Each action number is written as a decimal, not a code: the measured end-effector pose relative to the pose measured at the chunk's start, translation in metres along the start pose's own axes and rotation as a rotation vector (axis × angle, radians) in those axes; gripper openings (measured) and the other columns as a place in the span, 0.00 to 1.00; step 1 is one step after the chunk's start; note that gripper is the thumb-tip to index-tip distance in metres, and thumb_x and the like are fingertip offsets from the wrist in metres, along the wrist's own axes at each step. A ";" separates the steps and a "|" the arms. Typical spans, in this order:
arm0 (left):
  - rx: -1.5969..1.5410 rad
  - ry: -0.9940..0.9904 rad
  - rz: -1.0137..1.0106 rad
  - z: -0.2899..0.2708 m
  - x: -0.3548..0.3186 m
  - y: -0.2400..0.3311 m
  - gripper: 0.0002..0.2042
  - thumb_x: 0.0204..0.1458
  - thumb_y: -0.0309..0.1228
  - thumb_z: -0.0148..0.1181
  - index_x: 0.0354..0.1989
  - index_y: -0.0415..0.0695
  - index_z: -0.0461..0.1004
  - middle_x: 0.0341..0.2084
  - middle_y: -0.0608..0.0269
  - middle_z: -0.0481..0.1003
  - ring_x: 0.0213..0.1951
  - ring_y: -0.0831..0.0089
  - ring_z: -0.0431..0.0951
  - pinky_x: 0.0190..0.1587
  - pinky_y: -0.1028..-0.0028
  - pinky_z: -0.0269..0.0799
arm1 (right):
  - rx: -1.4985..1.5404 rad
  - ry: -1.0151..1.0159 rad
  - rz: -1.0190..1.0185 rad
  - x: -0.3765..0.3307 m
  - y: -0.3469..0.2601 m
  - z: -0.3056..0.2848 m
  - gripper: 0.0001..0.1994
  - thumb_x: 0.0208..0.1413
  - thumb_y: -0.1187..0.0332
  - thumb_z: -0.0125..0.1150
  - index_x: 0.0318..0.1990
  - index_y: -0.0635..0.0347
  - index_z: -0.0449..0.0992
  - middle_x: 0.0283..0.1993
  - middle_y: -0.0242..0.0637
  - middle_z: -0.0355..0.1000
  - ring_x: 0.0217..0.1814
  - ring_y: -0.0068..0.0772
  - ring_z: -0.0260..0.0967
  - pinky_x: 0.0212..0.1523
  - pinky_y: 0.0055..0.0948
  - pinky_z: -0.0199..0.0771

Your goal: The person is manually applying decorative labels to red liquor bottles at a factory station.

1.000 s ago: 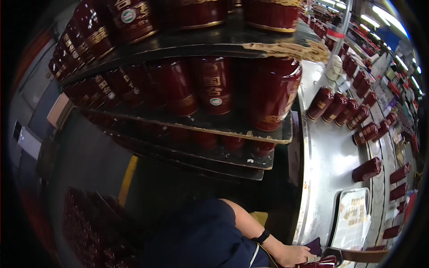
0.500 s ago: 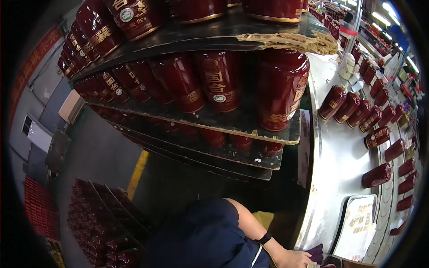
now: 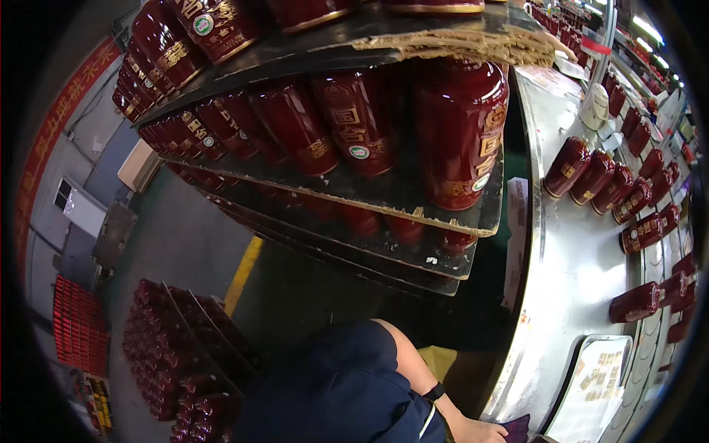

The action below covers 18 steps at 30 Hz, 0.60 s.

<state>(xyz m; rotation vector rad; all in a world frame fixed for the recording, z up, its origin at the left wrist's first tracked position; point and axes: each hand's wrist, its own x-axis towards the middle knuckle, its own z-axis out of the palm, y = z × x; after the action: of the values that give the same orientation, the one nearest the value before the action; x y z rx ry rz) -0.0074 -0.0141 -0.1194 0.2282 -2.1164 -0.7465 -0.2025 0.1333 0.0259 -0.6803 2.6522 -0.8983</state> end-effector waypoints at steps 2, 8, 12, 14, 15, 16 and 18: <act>0.019 -0.008 0.001 0.002 0.001 0.000 0.24 0.50 0.36 0.61 0.55 0.37 0.76 0.66 0.47 0.71 0.66 0.52 0.72 0.59 0.47 0.70 | -0.009 -0.002 0.032 0.004 0.005 -0.004 0.23 0.65 0.51 0.63 0.50 0.67 0.77 0.39 0.41 0.75 0.37 0.33 0.66 0.38 0.37 0.68; 0.017 0.048 -0.020 -0.003 0.002 0.006 0.23 0.48 0.34 0.62 0.54 0.40 0.76 0.62 0.52 0.75 0.64 0.55 0.73 0.58 0.49 0.69 | -0.043 -0.055 0.181 0.007 0.015 -0.022 0.24 0.65 0.50 0.63 0.54 0.65 0.76 0.39 0.41 0.74 0.37 0.33 0.66 0.38 0.37 0.68; 0.031 -0.018 -0.077 0.003 -0.002 0.005 0.30 0.50 0.36 0.62 0.64 0.43 0.73 0.65 0.49 0.72 0.64 0.55 0.73 0.60 0.47 0.68 | 0.029 0.018 0.224 -0.006 0.018 -0.021 0.24 0.66 0.51 0.62 0.56 0.65 0.75 0.40 0.40 0.75 0.38 0.33 0.67 0.38 0.36 0.68; -0.045 0.027 0.026 0.010 -0.002 -0.002 0.20 0.42 0.40 0.68 0.34 0.31 0.84 0.62 0.26 0.69 0.59 0.44 0.74 0.66 0.50 0.60 | 0.045 0.080 0.226 -0.013 0.020 -0.018 0.24 0.66 0.51 0.62 0.55 0.65 0.75 0.40 0.40 0.75 0.38 0.33 0.67 0.38 0.36 0.68; -0.090 0.099 0.003 0.016 -0.001 -0.002 0.18 0.41 0.42 0.65 0.21 0.34 0.83 0.58 0.23 0.71 0.55 0.43 0.76 0.65 0.46 0.59 | 0.048 0.109 0.222 -0.015 0.021 -0.016 0.24 0.66 0.51 0.62 0.55 0.65 0.75 0.40 0.40 0.75 0.38 0.33 0.67 0.39 0.36 0.68; -0.060 0.115 0.029 0.018 -0.004 -0.003 0.17 0.40 0.40 0.65 0.23 0.33 0.84 0.59 0.22 0.70 0.55 0.43 0.76 0.66 0.46 0.59 | 0.052 0.133 0.216 -0.017 0.022 -0.014 0.24 0.66 0.51 0.62 0.54 0.65 0.75 0.40 0.40 0.75 0.38 0.33 0.67 0.39 0.36 0.68; -0.089 0.066 -0.003 0.021 -0.007 -0.003 0.16 0.38 0.39 0.65 0.23 0.33 0.84 0.59 0.21 0.69 0.56 0.42 0.76 0.67 0.45 0.58 | 0.062 0.181 0.198 -0.018 0.026 -0.012 0.23 0.66 0.52 0.62 0.54 0.65 0.76 0.39 0.40 0.75 0.38 0.33 0.67 0.39 0.35 0.68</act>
<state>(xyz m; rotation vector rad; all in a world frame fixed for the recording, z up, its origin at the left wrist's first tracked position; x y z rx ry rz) -0.0203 -0.0049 -0.1356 0.2046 -2.0156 -0.8221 -0.2006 0.1666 0.0210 -0.3288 2.7728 -1.0226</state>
